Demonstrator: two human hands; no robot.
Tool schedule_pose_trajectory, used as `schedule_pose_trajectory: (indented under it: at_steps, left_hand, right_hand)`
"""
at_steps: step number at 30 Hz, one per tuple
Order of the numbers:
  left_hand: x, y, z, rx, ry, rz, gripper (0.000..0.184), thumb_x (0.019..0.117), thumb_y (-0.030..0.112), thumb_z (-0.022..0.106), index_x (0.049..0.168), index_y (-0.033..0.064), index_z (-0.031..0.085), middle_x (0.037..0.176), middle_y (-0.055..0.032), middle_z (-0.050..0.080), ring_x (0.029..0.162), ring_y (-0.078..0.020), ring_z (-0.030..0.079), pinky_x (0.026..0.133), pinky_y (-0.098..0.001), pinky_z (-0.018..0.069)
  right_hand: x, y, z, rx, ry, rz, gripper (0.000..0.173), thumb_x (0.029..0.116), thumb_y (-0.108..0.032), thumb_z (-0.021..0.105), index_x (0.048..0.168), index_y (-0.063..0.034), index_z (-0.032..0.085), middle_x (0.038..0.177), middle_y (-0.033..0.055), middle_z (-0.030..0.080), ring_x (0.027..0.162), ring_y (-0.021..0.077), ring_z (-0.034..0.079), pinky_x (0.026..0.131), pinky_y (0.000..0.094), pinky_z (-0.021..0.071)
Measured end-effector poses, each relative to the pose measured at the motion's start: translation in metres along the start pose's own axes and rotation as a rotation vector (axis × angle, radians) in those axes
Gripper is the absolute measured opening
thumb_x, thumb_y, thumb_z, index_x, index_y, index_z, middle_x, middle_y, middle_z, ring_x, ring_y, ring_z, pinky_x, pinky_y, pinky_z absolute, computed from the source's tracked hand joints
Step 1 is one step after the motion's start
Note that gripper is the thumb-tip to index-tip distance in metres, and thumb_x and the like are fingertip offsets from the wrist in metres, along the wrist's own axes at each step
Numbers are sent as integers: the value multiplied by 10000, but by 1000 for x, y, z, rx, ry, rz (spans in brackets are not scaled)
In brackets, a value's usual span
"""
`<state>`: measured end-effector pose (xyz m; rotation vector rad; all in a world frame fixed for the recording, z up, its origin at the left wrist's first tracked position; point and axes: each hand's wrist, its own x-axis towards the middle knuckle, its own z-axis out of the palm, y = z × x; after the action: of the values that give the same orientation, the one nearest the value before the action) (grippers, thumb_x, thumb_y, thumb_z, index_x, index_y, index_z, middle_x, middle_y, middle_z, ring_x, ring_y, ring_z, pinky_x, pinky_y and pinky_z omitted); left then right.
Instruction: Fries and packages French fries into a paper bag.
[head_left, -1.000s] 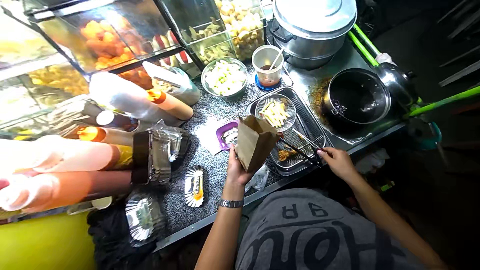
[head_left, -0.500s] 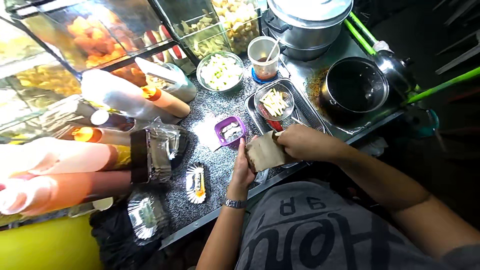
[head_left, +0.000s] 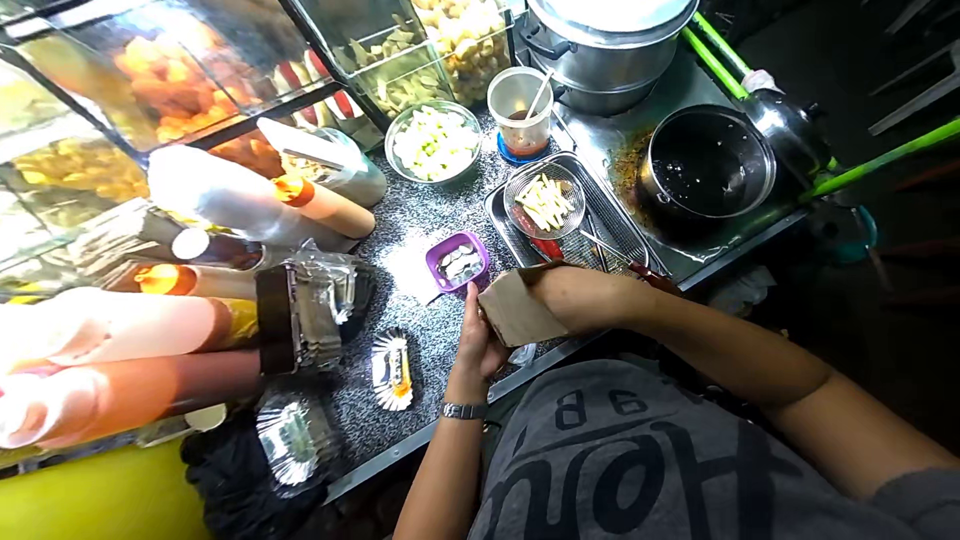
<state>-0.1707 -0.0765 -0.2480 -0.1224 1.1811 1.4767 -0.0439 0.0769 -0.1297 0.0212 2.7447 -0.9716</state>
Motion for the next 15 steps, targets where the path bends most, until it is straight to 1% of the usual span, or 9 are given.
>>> schedule_pose_trajectory:
  at_steps: [1, 3, 4, 6, 8, 9, 10, 12, 15]
  left_hand:
    - [1, 1, -1, -36, 10, -34, 817, 988, 755, 134, 1368, 159, 544, 1194, -136, 692, 1110, -312, 675, 899, -553, 572]
    - [4, 1, -4, -116, 41, -59, 807, 993, 746, 135, 1324, 140, 553, 1129, -141, 702, 1023, -302, 699, 817, -494, 601]
    - [5, 2, -7, -170, 58, -56, 804, 991, 751, 148, 1324, 136, 544, 1123, -148, 702, 1005, -306, 705, 796, -484, 609]
    - [6, 4, -13, -247, 89, -36, 794, 987, 755, 157, 1342, 147, 525, 1147, -148, 691, 1019, -311, 700, 802, -489, 606]
    - [5, 8, -18, -280, 102, -21, 784, 989, 747, 148, 1340, 151, 518, 1146, -144, 689, 1015, -312, 701, 800, -490, 607]
    - [4, 10, -19, -287, 109, -16, 780, 992, 743, 148, 1331, 148, 522, 1135, -144, 690, 999, -311, 704, 791, -489, 609]
    - [5, 12, -22, -291, 112, -13, 775, 994, 738, 151, 1323, 143, 524, 1124, -147, 690, 981, -312, 707, 782, -485, 611]
    - [6, 15, -23, -288, 126, -12, 771, 996, 734, 144, 1304, 137, 523, 1092, -142, 694, 944, -300, 714, 766, -461, 616]
    - [6, 19, -20, -311, 185, -20, 765, 992, 738, 171, 1305, 134, 520, 1106, -143, 686, 978, -297, 705, 789, -462, 609]
  right_hand:
    - [0, 2, -1, 28, 87, -43, 153, 928, 10, 661, 1073, 53, 687, 1000, 202, 685, 981, 341, 674, 879, 502, 538]
    - [-6, 20, -2, 111, 436, -181, 167, 980, -32, 598, 1054, 38, 730, 1020, 167, 724, 997, 276, 703, 909, 420, 561]
    - [-15, 30, -7, 127, 594, -148, 194, 1005, -84, 582, 1023, 30, 738, 989, 153, 729, 957, 253, 708, 883, 395, 567]
    - [-40, 61, -9, 40, 703, 180, 289, 1035, -228, 575, 1021, 24, 715, 969, 170, 684, 928, 294, 676, 834, 448, 554]
    - [-64, 101, 10, -54, 498, 601, 478, 1027, -402, 603, 1202, 41, 640, 1157, 284, 626, 1108, 462, 619, 900, 619, 513]
    - [-72, 122, 30, -66, 391, 742, 576, 992, -455, 645, 1259, 54, 602, 1226, 331, 593, 1143, 528, 586, 898, 683, 488]
    - [-79, 139, 48, -50, 274, 849, 650, 966, -493, 667, 1304, 54, 576, 1253, 340, 586, 1152, 543, 580, 907, 700, 475]
    - [-86, 154, 67, 17, 67, 944, 660, 999, -498, 612, 1342, 57, 512, 1210, 318, 618, 1129, 501, 620, 932, 654, 482]
    - [-98, 161, 75, 197, 100, 864, 462, 1073, -381, 516, 1227, 53, 561, 981, 284, 656, 976, 447, 658, 882, 615, 492]
